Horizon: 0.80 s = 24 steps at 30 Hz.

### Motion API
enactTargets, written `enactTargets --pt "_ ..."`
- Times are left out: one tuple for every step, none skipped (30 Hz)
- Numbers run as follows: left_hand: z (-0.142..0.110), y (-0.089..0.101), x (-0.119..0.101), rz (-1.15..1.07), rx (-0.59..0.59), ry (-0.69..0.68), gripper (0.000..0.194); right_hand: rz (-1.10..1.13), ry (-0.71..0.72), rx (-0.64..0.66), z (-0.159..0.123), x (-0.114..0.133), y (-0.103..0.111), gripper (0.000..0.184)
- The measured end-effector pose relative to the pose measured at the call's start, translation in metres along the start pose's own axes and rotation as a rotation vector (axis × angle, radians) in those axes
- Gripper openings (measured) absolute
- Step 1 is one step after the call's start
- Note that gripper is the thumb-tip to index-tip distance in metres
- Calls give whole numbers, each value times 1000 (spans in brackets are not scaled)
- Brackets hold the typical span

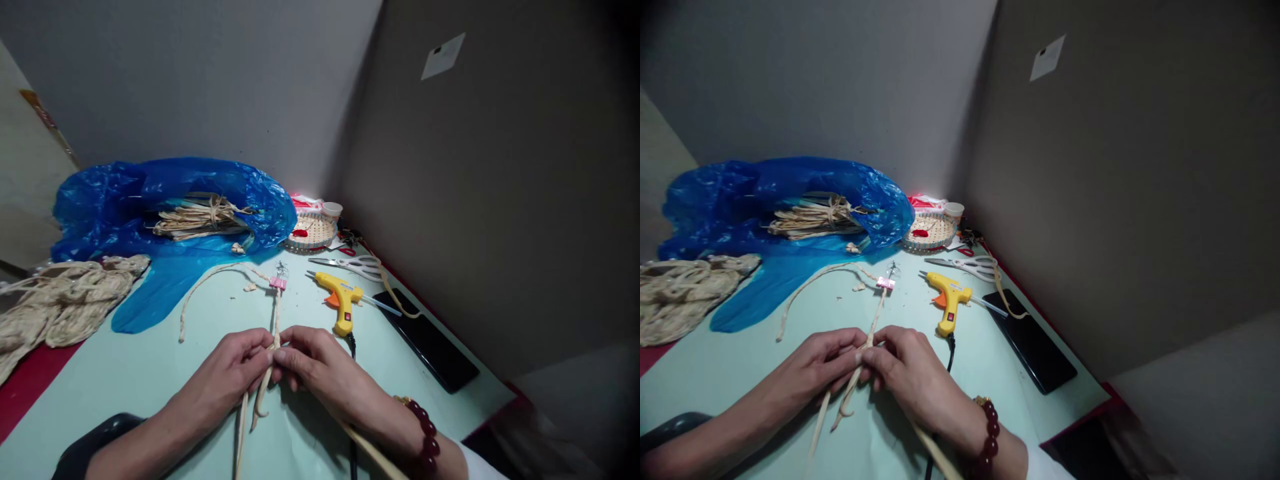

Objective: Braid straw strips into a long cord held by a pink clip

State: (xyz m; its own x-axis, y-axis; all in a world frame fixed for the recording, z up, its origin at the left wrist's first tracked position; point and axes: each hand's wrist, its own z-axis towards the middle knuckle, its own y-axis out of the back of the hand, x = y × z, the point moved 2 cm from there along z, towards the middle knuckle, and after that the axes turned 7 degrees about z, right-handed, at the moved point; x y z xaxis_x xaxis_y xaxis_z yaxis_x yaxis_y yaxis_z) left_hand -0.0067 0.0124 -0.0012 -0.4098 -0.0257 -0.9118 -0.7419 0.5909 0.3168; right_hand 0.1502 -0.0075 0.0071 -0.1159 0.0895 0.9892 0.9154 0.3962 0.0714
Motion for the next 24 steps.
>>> enactTargets --pt "-1 1 0 57 -27 -7 27 -34 10 -24 1 -2 0 22" --pt "-2 1 -1 121 -59 -10 25 -73 15 -42 2 -3 0 22" --pt "-3 2 -2 193 -89 -10 24 -112 18 -55 2 -5 0 23" --pt "-4 2 -3 270 -122 -12 25 -152 24 -74 2 -6 0 22" --pt "-5 2 -5 339 -152 -13 26 -193 31 -97 2 -7 -1 20" --pt "-7 1 -6 394 -174 -13 28 -239 38 -127 1 -7 -1 18" --pt "-7 0 -8 441 -191 -10 28 -285 49 -163 0 -7 -2 16" --pt "-8 0 -9 483 -205 -6 29 -326 64 -199 -2 -7 -4 15" --pt "-8 -1 -10 517 -215 -5 29 -362 81 -231 -3 -6 -5 14" --pt "-9 -1 -10 538 -218 -4 29 -389 99 -254 -5 -6 -6 14" --pt "-8 -2 -10 545 -217 -2 30 -397 113 -263 -6 -6 -7 13" --pt "-8 -2 -9 539 -215 1 31 -384 120 -263 -7 -6 -8 14" --pt "-8 -3 -8 521 -209 8 32 -357 120 -253 -7 -6 -8 14" --pt "-8 -3 -7 499 -203 13 33 -319 115 -241 -7 -6 -7 15" --pt "-8 -3 -6 478 -197 15 33 -276 106 -227 -7 -6 -6 16" --pt "-9 -4 -5 464 -194 11 33 -236 95 -218 -6 -6 -5 16" --pt "-9 -4 -5 457 -191 2 33 -205 86 -214 -5 -5 -4 17" --pt "-10 -4 -6 457 -186 -9 32 -188 82 -219 -4 -5 -3 16" --pt "-11 -4 -8 468 -184 -18 32 -184 84 -227 -3 -5 -3 15" --pt "-12 -4 -10 492 -184 -21 33 -195 92 -242 -2 -4 -2 15" --pt "-14 -4 -12 533 -189 -18 34 -220 104 -259 -3 -3 -3 14" --pt "-15 -4 -14 586 -201 -11 35 -257 120 -277 -3 -3 -3 14" --pt "-16 -5 -16 645 -216 -3 36 -301 135 -295 -4 -2 -4 14" --pt "-17 -5 -17 700 -234 0 36 -351 151 -312 -5 -2 -5 15"
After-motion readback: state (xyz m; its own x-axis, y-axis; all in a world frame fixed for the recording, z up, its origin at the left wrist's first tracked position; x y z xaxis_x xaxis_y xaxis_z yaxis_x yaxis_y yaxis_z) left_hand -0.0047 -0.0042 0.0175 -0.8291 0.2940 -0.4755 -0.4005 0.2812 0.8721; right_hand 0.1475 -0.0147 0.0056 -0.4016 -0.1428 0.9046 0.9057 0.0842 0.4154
